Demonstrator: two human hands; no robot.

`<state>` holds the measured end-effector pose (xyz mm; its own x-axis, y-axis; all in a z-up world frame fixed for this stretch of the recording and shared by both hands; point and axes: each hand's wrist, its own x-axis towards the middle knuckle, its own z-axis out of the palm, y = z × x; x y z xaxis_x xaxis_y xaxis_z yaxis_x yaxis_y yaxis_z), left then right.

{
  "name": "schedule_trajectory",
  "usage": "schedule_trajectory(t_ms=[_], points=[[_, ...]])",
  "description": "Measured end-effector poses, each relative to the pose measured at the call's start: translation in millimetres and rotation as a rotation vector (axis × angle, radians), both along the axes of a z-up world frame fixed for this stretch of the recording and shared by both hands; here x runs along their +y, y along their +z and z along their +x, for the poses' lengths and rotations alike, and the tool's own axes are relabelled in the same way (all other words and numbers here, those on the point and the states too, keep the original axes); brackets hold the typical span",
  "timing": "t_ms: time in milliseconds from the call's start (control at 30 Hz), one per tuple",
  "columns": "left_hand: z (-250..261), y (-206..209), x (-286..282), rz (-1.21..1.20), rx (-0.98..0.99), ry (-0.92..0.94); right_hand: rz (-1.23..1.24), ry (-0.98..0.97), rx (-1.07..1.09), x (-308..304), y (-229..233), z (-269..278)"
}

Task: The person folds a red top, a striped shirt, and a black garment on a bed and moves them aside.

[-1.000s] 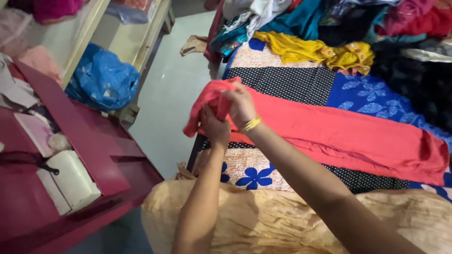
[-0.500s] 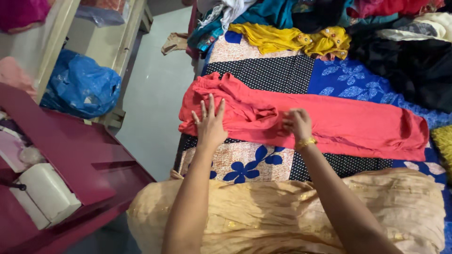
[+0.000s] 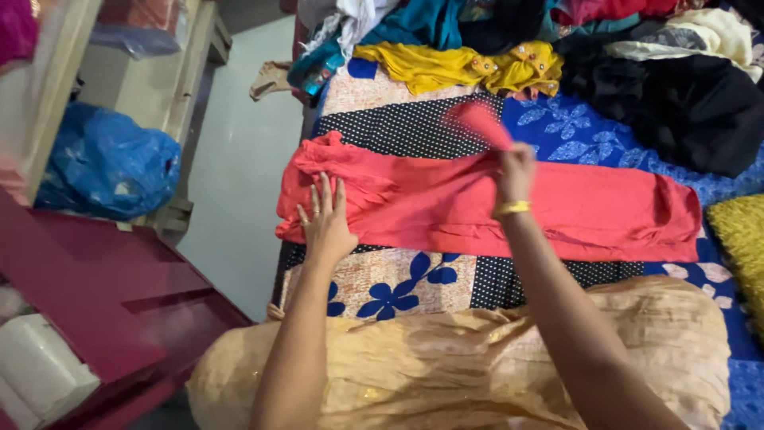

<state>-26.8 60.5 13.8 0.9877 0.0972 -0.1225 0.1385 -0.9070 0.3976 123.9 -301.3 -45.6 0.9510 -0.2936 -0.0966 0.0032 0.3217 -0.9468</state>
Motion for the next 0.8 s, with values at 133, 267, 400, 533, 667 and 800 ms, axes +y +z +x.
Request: schedule_trajectory(t_ms=[133, 267, 400, 533, 667, 800], points=[[1.3, 6.6, -5.1, 0.015, 0.123, 0.019, -0.062, -0.099, 0.247, -111.1, -32.8, -29.9], [1.4, 15.2, 1.8, 0.018, 0.203, 0.004, -0.225, 0.076, 0.543, -175.3, -33.5, -56.3], [0.8, 20.0, 15.0, -0.047, 0.285, -0.035, -0.413, 0.112, 0.51, -189.8, 5.6, -49.1], [3.0, 25.3, 26.0, -0.143, 0.225, -0.079, -0.724, 0.375, 0.667, -169.3, 22.2, -23.6], [12.0, 27.6, 21.3, -0.163, -0.02, -0.113, -0.853, 0.414, 0.637, -173.8, 5.8, -9.5], [49.7, 18.9, 20.5, 0.039, -0.111, -0.18, -1.046, 0.412, 0.465, -182.0, -29.5, -4.0]])
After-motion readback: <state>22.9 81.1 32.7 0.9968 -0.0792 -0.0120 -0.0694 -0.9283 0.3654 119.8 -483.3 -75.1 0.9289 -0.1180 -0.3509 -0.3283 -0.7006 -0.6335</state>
